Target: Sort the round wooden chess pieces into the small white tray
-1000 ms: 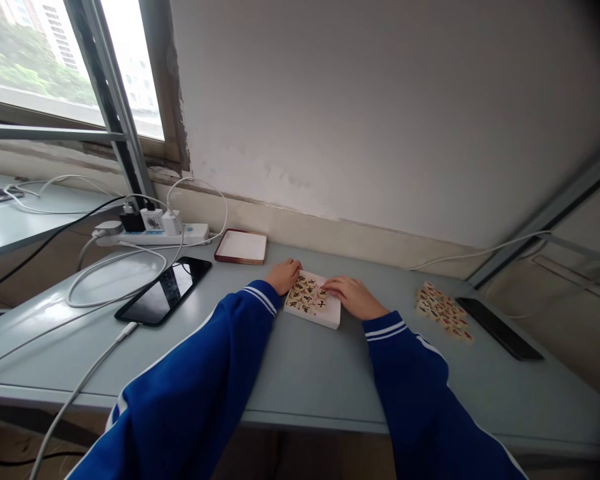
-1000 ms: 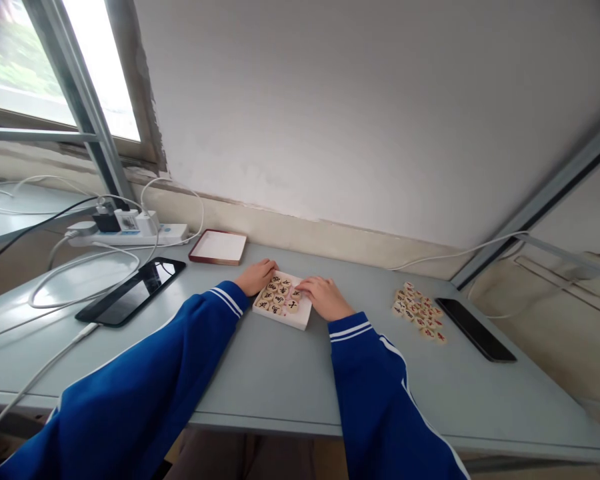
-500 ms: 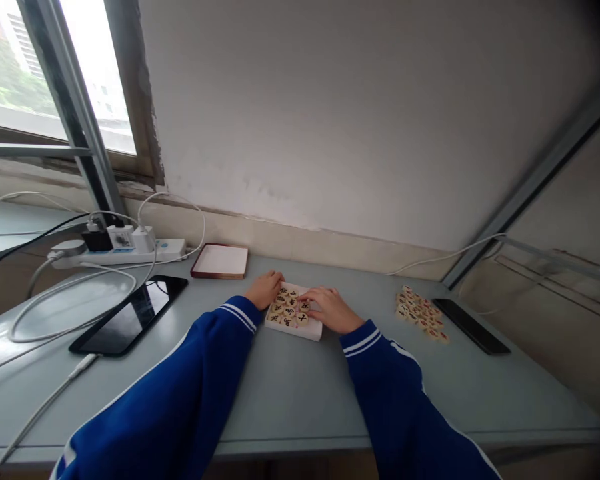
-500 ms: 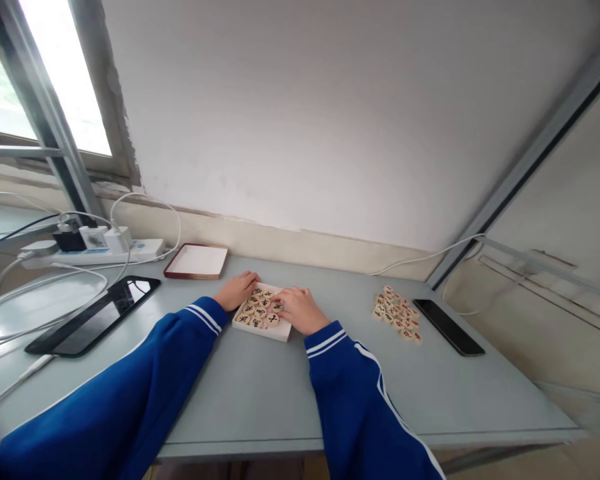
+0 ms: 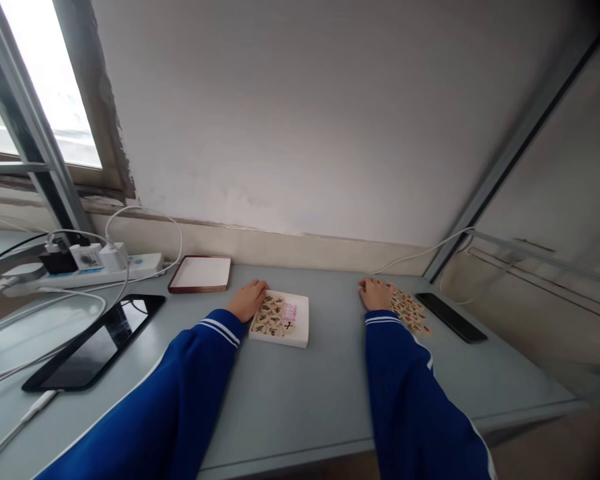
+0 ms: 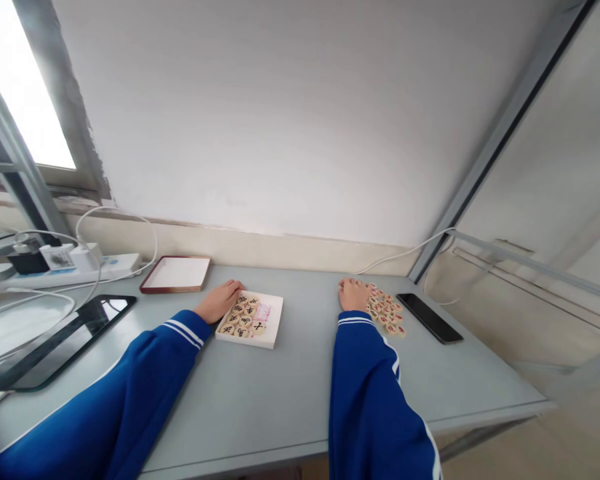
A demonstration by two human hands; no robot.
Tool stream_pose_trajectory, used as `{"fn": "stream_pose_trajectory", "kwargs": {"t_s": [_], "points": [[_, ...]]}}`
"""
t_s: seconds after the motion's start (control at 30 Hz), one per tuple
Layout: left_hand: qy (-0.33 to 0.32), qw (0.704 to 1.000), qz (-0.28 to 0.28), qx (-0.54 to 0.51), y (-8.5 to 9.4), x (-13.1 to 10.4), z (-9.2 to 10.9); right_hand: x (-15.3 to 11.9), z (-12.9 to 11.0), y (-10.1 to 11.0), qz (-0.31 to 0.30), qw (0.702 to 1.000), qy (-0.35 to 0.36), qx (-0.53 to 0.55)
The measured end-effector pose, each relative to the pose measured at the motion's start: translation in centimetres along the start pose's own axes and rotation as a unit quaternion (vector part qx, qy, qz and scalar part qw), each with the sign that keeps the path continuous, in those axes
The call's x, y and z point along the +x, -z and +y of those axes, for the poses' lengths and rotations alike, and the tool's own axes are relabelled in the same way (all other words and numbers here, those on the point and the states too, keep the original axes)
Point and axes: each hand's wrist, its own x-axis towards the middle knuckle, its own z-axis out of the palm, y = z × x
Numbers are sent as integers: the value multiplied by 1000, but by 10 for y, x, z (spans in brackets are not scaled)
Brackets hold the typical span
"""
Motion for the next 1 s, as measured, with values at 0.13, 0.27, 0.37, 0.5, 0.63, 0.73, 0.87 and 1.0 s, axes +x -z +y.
{"fn": "stream_pose_trajectory", "kwargs": {"t_s": [0.13,0.27,0.37,0.5,0.63,0.73,0.87,1.0], "points": [[-3,1000,-2,-3,0,0,0,-5,30,-3,32,989,-123,-76],[-12,1000,1,0,-2,1,-2,-1,17,20,49,994,-99,-12],[-14,1000,3,0,-3,2,-4,-3,-29,53,-43,975,95,198],[-14,1000,4,-2,-2,1,-2,-36,-104,86,-317,781,376,385],[-20,1000,5,-1,-1,0,0,-74,-147,92,-323,747,446,373],[-15,1000,3,1,0,0,1,-80,-151,91,-325,747,427,392],[-5,1000,-1,2,2,0,4,-67,-138,90,-302,763,403,406],[-3,1000,-2,4,2,0,5,-62,-131,83,-257,809,407,336]]}}
